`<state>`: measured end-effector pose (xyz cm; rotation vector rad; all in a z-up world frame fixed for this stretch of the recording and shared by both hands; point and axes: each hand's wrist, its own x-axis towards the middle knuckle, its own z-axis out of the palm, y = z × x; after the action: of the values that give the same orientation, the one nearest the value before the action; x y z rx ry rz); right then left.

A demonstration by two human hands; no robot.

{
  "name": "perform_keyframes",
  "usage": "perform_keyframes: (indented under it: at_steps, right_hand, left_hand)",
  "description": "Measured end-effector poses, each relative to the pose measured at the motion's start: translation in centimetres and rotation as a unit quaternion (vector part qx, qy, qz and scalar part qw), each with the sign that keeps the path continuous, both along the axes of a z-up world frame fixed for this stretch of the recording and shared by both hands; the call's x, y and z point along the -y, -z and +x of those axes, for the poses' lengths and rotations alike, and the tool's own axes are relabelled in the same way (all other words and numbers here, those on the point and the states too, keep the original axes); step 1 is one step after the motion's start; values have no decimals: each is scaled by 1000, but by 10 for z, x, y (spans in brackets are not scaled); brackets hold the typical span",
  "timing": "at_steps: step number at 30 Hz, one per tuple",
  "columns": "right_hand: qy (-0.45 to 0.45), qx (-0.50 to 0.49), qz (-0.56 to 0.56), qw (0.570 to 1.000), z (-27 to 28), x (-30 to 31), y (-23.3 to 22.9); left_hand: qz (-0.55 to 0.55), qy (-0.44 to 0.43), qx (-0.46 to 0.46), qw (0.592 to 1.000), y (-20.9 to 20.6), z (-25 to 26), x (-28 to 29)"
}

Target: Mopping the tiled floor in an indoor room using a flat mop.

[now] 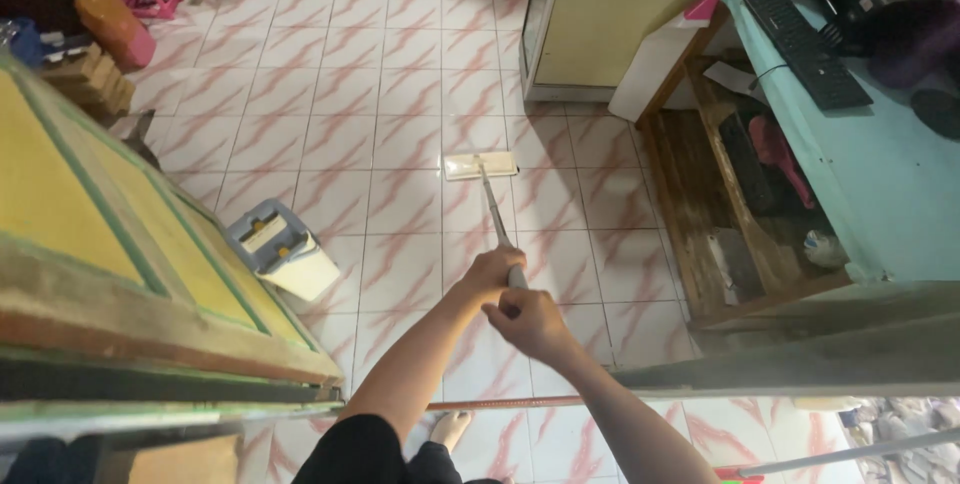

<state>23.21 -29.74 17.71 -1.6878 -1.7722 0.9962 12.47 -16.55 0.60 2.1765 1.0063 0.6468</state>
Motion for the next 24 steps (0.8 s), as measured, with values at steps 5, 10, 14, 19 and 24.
perform_keyframes:
  at_steps: [5,10,14,19,24]
  right_hand:
    - [49,-23,37,998,-4,-114,59]
    - [106,-94,21,990,1,-185,94]
    - [106,-108,1,988,-1,-194,96]
    - [118,-124,-26,985,1,-151,83]
    - [119,-81,-108,984,15,-56,7]
  left_hand:
    - [10,1,44,999,142,12,-143]
    - [-27,-22,-95,995,33,-2,-155]
    - [-64,-24,-102,992,45,-2,-163]
    - [62,8,-71,996,67,-1,-136]
    - [22,78,25,996,8,1,-42]
